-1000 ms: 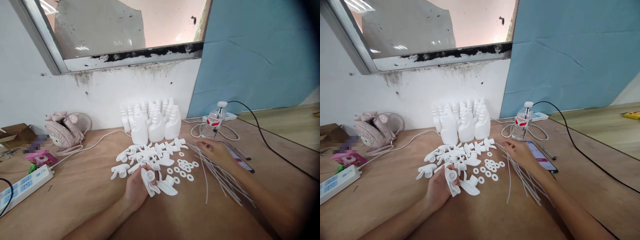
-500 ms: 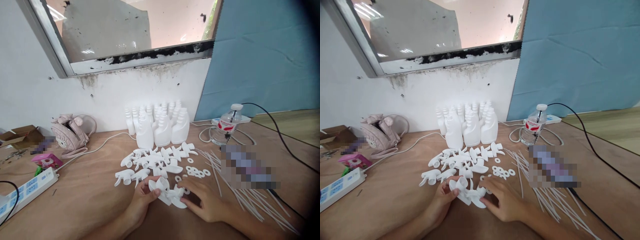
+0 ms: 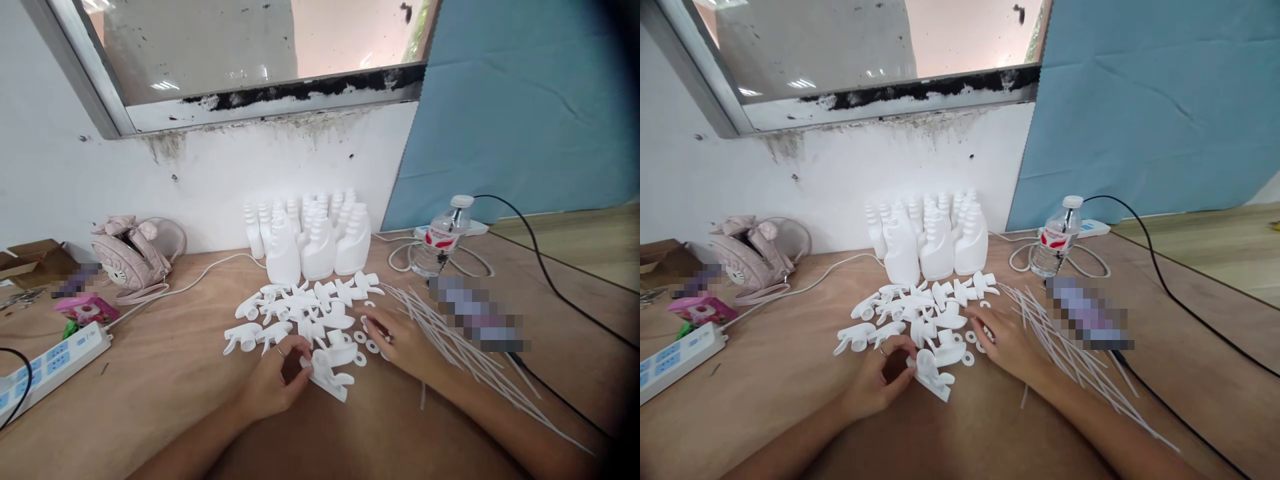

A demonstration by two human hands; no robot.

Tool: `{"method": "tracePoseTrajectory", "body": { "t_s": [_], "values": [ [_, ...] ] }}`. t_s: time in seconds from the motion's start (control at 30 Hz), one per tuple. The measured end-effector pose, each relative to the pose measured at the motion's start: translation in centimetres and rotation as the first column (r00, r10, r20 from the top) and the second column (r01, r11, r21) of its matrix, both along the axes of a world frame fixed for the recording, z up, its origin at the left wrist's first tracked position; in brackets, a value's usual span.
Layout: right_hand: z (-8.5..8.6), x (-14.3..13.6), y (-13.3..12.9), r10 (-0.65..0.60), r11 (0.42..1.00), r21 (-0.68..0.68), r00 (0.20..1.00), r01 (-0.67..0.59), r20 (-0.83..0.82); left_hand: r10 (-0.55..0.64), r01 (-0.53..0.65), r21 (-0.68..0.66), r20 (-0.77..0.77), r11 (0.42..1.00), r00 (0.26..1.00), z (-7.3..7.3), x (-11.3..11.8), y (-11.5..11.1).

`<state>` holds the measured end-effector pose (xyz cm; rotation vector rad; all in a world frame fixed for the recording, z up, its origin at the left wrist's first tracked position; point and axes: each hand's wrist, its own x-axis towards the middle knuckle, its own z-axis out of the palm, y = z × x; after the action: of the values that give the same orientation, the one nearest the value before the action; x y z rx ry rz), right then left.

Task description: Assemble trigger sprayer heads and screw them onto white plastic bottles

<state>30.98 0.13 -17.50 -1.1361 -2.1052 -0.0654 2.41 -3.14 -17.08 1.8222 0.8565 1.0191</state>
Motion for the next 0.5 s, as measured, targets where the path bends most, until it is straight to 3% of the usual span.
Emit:
{"method": "tracePoseTrajectory", "body": {
  "t_s": [0.17, 0.3, 0.43, 0.5],
  "values": [
    [1.4, 3.1, 1.9, -0.139, 0.989, 0.055, 0.990, 0.138, 0.007, 0.101, -0.112, 0.209, 0.062, 0.971, 0.993, -0.1, 0.2, -0.2],
    [2.4, 5.7, 2.9, -0.218, 0.976, 0.018, 0.976, 0.218, -0.005, 0.231, -0.232, 0.302, 0.041, 0.925, 0.972, 1.3, -1.8, 1.6],
    [2.3, 8.1, 3.8, -0.320, 0.946, 0.028, 0.943, 0.323, -0.089, 0.603, -0.568, 0.362, 0.023, 0.739, 0.798, 2.6, -6.8, 5.0],
    [2.0, 9.0, 4.2, -0.376, 0.924, 0.022, 0.916, 0.382, -0.141, 0.759, -0.741, 0.253, 0.037, 0.622, 0.650, 2.5, -9.7, 6.6]
  ]
}}
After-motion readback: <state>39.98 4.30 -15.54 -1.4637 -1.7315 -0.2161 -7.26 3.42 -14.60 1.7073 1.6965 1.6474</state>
